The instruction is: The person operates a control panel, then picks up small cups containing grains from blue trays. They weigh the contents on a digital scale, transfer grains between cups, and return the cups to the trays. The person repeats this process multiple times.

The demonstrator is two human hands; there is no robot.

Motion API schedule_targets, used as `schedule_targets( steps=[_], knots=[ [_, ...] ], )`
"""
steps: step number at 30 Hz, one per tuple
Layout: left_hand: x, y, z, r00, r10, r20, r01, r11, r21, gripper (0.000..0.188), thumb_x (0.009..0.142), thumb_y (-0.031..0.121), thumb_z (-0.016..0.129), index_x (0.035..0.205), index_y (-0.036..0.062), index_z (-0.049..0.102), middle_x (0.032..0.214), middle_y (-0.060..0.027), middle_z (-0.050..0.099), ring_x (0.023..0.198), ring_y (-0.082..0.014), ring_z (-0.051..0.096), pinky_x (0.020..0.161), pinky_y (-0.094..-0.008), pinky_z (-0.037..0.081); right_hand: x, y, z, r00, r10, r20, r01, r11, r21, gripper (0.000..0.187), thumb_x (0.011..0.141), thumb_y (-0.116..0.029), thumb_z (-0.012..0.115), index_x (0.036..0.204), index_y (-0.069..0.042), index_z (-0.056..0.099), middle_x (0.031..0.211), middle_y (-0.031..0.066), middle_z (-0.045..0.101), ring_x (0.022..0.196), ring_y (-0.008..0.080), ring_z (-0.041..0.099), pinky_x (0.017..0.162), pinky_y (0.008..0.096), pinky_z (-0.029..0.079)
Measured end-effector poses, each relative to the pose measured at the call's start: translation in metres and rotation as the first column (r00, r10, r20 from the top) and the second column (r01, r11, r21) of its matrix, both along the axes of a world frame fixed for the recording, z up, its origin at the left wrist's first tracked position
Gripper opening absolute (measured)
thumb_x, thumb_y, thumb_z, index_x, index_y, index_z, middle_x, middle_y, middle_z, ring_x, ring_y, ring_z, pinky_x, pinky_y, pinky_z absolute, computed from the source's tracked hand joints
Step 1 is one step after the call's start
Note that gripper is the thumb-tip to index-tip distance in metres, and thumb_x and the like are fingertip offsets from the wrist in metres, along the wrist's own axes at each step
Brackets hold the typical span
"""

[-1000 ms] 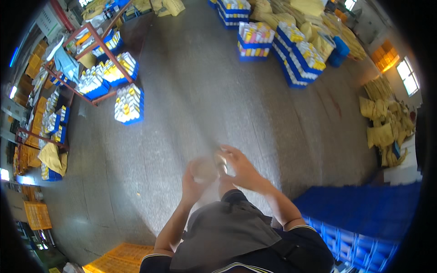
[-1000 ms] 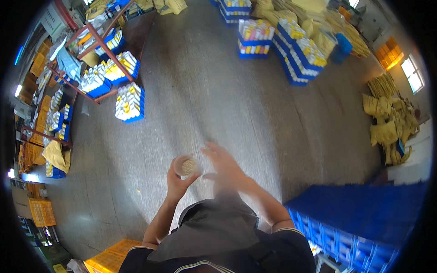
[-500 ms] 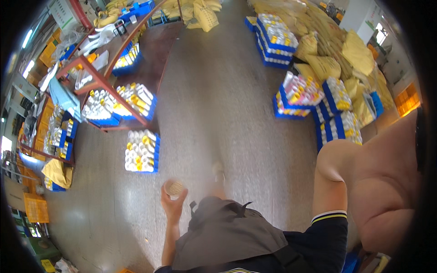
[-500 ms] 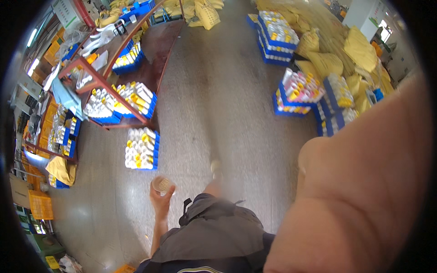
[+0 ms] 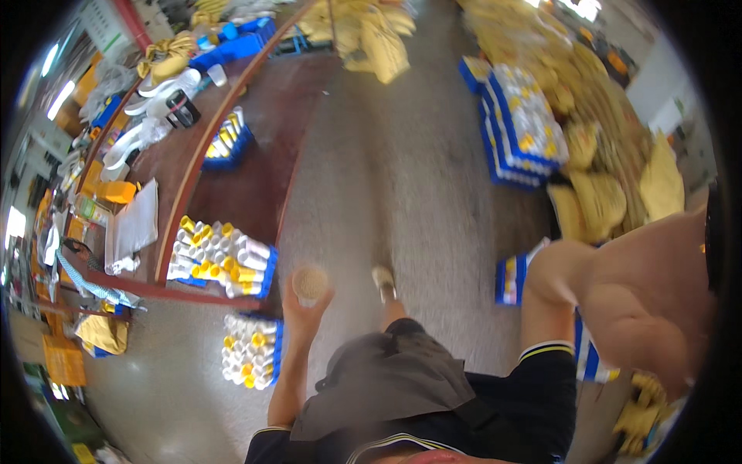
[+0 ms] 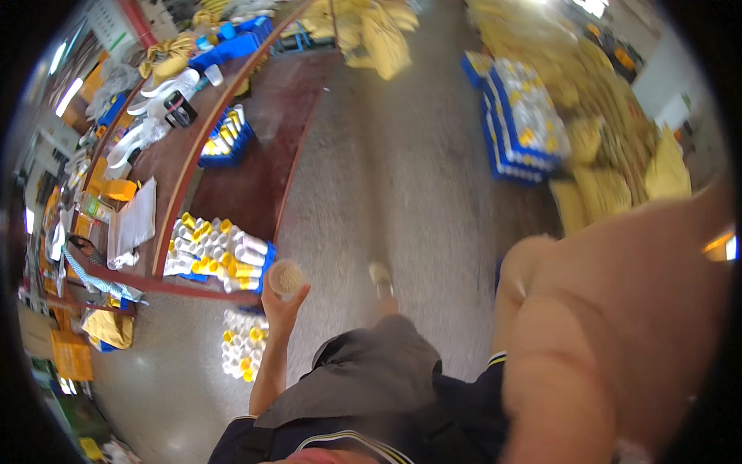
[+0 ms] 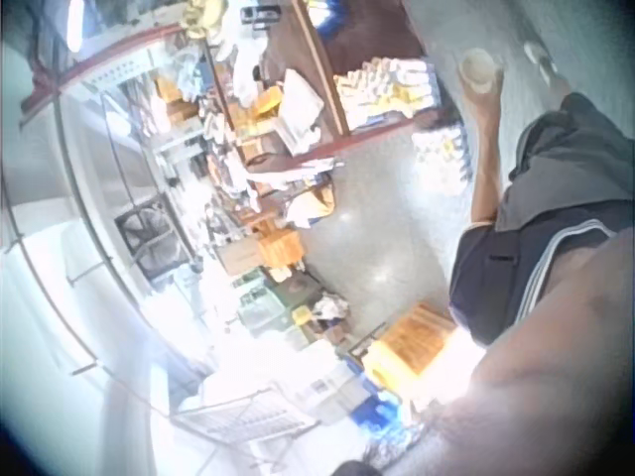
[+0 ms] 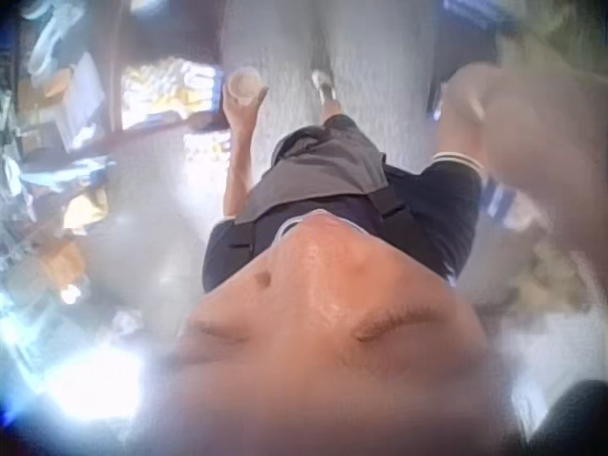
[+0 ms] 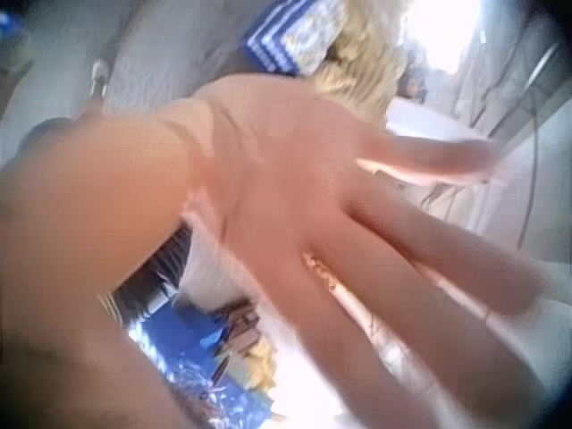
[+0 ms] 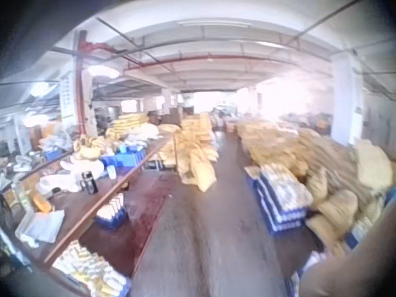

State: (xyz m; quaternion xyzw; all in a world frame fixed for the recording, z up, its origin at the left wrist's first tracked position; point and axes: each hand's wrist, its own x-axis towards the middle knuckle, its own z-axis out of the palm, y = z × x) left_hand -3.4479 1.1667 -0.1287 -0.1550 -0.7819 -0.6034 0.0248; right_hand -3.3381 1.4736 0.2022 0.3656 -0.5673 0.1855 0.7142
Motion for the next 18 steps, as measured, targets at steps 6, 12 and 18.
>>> schedule_targets(
  steps=[6,12,18],
  knots=[
    [-0.176,0.061,0.017,0.961,0.253,0.112,-0.249,0.967,-0.046,0.06,0.068,0.013,0.088,0.12,0.0021,0.059,0.109,-0.0104,0.066,0.102,-0.022,0.062,0.092,-0.0353,0.049,-0.3,0.091,-0.072,0.769,0.19,0.61,0.167,0.861,-0.48,0.033,0.094,-0.011,0.063,0.124,0.0,0.055,0.119,0.0119,0.06,0.101,0.0186,0.059,0.093,0.0332,0.047],
    [-0.364,0.087,0.022,0.905,0.415,0.093,-0.4,0.904,-0.148,0.068,0.067,0.012,0.089,0.124,0.0,0.054,0.118,-0.0131,0.06,0.11,-0.0217,0.059,0.094,-0.0354,0.049,-0.562,0.095,-0.174,0.179,0.304,0.936,-0.127,0.95,-0.285,0.035,0.091,-0.013,0.068,0.124,-0.006,0.059,0.117,0.0082,0.066,0.105,0.0191,0.063,0.092,0.0337,0.049],
    [-0.59,0.151,0.034,0.902,0.432,0.005,-0.423,0.881,0.211,0.076,0.071,0.016,0.089,0.131,0.0012,0.046,0.118,-0.01,0.058,0.11,-0.0196,0.058,0.096,-0.0359,0.049,-0.782,0.127,-0.194,0.05,0.248,0.967,-0.172,0.956,-0.236,0.035,0.09,-0.011,0.067,0.124,-0.004,0.06,0.114,0.0084,0.069,0.104,0.0199,0.065,0.091,0.0339,0.049]
  ],
)
